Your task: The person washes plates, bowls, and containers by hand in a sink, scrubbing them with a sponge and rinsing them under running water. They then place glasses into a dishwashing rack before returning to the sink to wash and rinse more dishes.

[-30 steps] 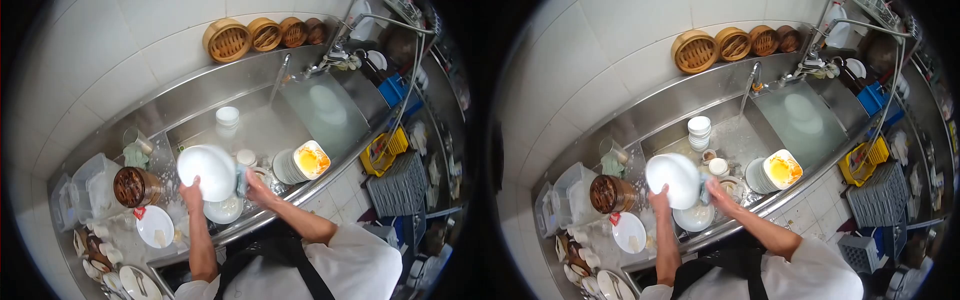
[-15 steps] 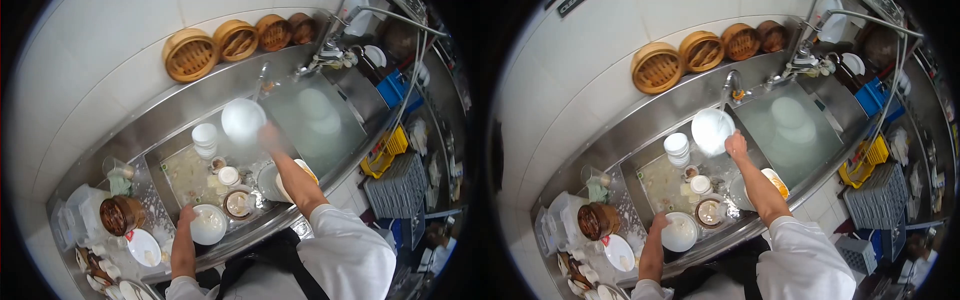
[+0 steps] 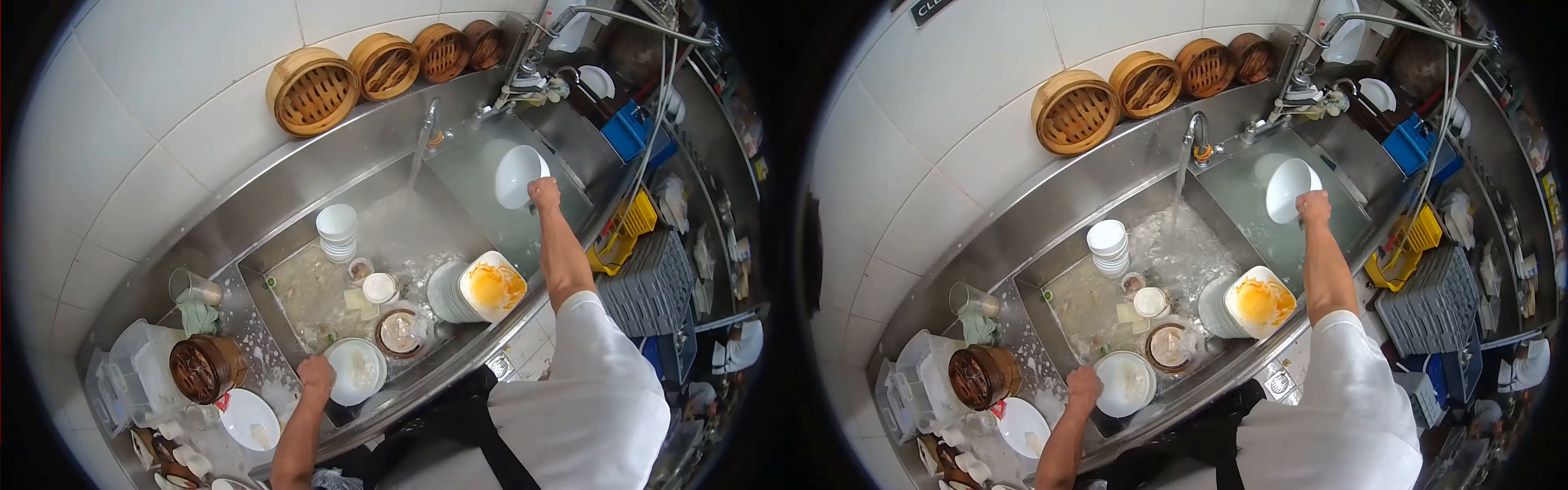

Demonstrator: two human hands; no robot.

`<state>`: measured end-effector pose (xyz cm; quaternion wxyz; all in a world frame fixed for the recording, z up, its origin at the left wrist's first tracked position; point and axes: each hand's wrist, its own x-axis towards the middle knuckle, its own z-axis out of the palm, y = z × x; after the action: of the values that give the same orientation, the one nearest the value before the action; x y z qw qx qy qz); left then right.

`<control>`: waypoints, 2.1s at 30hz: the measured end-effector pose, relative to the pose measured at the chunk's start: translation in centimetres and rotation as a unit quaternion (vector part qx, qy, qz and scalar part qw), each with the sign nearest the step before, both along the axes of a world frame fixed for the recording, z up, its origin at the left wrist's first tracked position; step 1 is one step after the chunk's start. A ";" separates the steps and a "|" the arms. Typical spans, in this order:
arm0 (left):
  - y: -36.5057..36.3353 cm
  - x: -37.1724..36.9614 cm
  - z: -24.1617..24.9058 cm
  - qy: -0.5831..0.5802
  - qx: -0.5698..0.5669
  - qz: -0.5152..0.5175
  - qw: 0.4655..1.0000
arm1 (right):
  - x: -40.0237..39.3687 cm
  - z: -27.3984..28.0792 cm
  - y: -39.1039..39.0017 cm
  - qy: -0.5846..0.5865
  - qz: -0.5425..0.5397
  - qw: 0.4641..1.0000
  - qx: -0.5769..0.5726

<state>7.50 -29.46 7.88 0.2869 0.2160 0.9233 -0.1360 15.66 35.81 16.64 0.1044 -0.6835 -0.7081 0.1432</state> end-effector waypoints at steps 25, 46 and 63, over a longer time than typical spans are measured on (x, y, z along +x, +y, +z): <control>2.5 -0.7 2.8 -0.295 0.631 0.501 0.513 | -7.7 -10.5 -42.9 -0.041 0.839 0.542 -0.032; 6.1 3.7 -4.6 -0.100 0.635 0.588 0.491 | -8.3 -3.5 -40.6 0.051 0.840 0.484 -0.239; -0.7 2.7 0.2 -0.286 0.751 0.519 0.291 | -11.8 6.1 -47.7 0.298 0.496 0.569 -0.585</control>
<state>10.15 -30.13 8.04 0.2563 -0.1621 0.4009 0.8645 3.85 -11.86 22.70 -0.2002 -0.0564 -0.6270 0.7507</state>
